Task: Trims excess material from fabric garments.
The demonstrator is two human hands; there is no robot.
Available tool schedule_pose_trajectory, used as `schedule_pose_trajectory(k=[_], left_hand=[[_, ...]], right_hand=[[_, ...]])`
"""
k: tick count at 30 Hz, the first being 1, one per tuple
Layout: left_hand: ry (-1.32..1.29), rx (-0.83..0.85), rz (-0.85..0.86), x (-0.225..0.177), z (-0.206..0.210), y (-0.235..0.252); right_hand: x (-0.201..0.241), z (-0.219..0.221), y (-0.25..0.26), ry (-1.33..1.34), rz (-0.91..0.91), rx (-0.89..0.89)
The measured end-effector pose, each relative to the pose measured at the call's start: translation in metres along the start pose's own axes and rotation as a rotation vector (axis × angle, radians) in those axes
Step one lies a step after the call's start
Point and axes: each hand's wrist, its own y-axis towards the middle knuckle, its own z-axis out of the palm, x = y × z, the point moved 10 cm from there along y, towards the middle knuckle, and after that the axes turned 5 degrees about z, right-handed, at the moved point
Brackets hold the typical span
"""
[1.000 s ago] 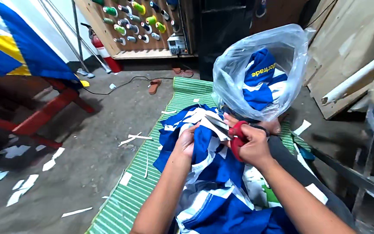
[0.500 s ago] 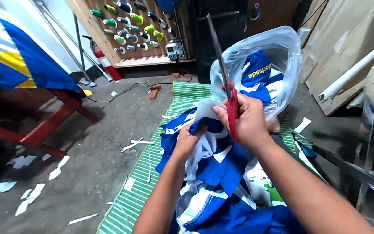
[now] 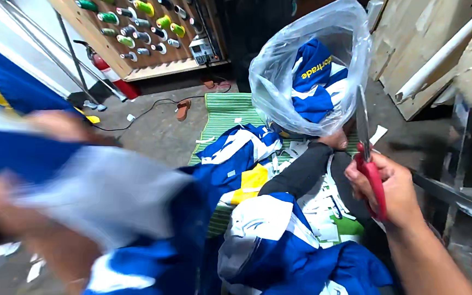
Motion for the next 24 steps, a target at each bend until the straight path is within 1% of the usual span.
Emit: schedule_pose_trajectory(k=[1,2,3,4,5,7,9,10,12,13,14,16,18,21,24], left_hand=[[0.060,-0.050,-0.122,0.014,0.057,0.002],[0.088,-0.008,-0.247,0.032,0.114,0.004],[0.091,0.099,-0.362,0.057,0.160,0.000],[0.094,0.232,-0.462,0.088,0.197,-0.011],[0.098,0.350,-0.535,0.120,0.228,-0.024],[0.121,0.512,-0.616,0.175,0.278,-0.050],[0.174,0.656,-0.664,0.206,0.319,-0.073],[0.198,0.732,-0.683,0.212,0.335,-0.082],[0.248,0.853,-0.695,0.211,0.354,-0.094],[0.289,0.881,-0.680,0.207,0.356,-0.096],[0.333,0.877,-0.652,0.202,0.354,-0.095],[0.444,0.801,-0.588,0.192,0.347,-0.090],[0.514,0.731,-0.548,0.188,0.341,-0.089],[0.454,0.708,-0.582,0.197,0.335,-0.088],[0.416,0.679,-0.610,0.205,0.329,-0.085]], right_hand=[[-0.007,-0.003,-0.010,0.059,0.030,0.021],[-0.014,-0.007,-0.022,0.103,0.060,0.022],[-0.019,-0.013,-0.035,0.138,0.081,-0.004],[-0.023,-0.022,-0.047,0.157,0.089,-0.057],[-0.024,-0.033,-0.058,0.151,0.086,-0.132],[-0.022,-0.053,-0.073,0.112,0.050,-0.279],[-0.020,-0.064,-0.078,0.074,0.025,-0.362],[-0.021,-0.066,-0.077,0.058,0.039,-0.402],[-0.027,-0.067,-0.069,0.066,0.096,-0.476],[-0.030,-0.066,-0.065,0.081,0.119,-0.495],[-0.034,-0.063,-0.060,0.100,0.147,-0.495],[-0.038,-0.058,-0.049,0.140,0.193,-0.459],[-0.039,-0.055,-0.042,0.136,0.197,-0.405],[-0.035,-0.069,-0.046,-0.026,0.183,-0.327],[-0.043,-0.092,-0.071,-0.177,0.236,-0.214]])
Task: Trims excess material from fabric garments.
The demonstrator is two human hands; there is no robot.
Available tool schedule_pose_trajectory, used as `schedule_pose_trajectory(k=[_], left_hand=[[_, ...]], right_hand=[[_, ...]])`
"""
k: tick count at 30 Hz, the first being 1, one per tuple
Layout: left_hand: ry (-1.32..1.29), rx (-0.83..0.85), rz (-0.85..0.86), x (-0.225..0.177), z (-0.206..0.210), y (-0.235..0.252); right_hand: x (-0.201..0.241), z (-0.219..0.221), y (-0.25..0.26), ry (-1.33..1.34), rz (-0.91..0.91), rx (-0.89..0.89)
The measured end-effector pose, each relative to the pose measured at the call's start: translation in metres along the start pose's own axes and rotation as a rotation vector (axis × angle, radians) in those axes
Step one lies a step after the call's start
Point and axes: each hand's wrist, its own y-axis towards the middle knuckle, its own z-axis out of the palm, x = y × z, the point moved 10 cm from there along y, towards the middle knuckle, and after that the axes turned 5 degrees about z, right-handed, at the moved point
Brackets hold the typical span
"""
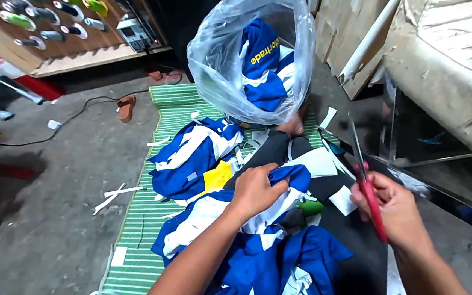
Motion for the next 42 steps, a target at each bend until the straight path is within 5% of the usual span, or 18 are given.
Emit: schedule_pose_trajectory(k=[9,18,42], left_hand=[[-0.112,0.054,-0.024,0.001,0.003,0.005],[-0.125,0.110,-0.044,0.001,0.006,0.002],[-0.273,0.215,0.048,-0.008,0.011,-0.002]], right_hand=[[-0.067,-0.005,-0.055,-0.223,0.202,0.315],[-0.052,0.032,-0.032,-0.086,0.134,0.404],[-0.037,0.039,-0.025,-0.028,0.049,0.439]])
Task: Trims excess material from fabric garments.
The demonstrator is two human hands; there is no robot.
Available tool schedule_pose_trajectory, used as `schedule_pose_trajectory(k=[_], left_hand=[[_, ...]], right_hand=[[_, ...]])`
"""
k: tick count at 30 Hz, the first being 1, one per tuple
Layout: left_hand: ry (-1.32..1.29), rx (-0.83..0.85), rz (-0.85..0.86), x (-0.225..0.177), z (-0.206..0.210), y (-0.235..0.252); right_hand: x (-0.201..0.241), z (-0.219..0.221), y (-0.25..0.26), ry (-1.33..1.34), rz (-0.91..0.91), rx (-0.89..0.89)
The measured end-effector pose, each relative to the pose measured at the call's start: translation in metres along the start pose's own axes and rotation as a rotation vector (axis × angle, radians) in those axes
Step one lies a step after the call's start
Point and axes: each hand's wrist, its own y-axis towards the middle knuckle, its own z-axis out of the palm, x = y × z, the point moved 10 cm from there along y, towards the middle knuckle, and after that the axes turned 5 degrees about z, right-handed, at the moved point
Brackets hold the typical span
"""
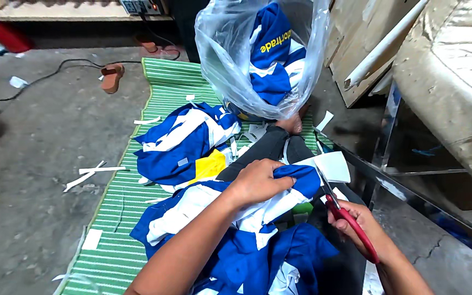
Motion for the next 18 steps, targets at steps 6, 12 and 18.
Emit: schedule_pose_trajectory(k=[6,12,18], left_hand=[[-0.001,-0.007,-0.011,0.002,-0.006,-0.002],[-0.051,-0.018,0.024,-0.003,-0.014,-0.007],[-0.021,0.024,0.053,-0.006,-0.018,-0.013]], right_hand=[[0.004,-0.006,0.003,0.013,0.059,-0.043],[0.018,0.002,0.011,0.037,-0.018,0.041],[0.025,0.006,0.019,0.024,0.019,0.118]])
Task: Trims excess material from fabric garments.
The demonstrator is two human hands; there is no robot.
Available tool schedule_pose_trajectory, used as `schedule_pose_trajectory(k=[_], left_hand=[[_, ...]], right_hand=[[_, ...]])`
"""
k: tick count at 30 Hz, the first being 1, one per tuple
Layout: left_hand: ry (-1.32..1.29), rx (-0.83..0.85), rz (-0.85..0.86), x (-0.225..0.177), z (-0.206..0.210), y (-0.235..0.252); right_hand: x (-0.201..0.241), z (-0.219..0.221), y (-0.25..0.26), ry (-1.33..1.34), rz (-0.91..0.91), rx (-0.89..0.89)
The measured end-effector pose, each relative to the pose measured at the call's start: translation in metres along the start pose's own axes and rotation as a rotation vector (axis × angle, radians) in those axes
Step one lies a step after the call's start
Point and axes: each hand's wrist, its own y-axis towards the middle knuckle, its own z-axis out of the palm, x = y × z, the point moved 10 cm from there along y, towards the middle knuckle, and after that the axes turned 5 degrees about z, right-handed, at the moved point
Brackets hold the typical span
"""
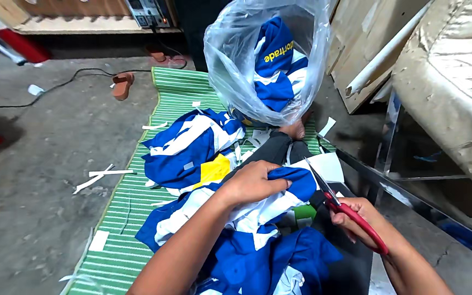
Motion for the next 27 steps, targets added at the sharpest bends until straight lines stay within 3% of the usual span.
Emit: schedule_pose_trajectory(k=[9,15,19,21,23,25,27], left_hand=[[0.012,-0.088,0.052,-0.008,-0.016,-0.010],[0.320,-0.038,0.114,-0.014,0.001,-0.009],[0.477,-0.122,0.221,-0.021,-0.007,-0.018],[0.577,-0.087,0.143,0.001,-0.022,-0.034],[0.643,-0.068,-0.059,0.041,-0.043,-0.059],[0.641,-0.221,-0.220,0.065,-0.072,-0.091],[0.706,-0.625,-0.132,0.050,-0.100,-0.131]], right_hand=[[0.035,-0.002,0.017,-0.117,0.028,-0.001],[0.097,-0.010,0.035,-0.287,-0.187,-0.252],[0.120,0.019,0.062,-0.448,-0.222,-0.203],[0.128,0.024,0.068,-0.418,-0.269,-0.187],[0.135,0.027,0.069,-0.354,-0.345,-0.222],[0.136,0.030,0.074,-0.263,-0.385,-0.292],[0.135,0.040,0.080,-0.184,-0.419,-0.367]])
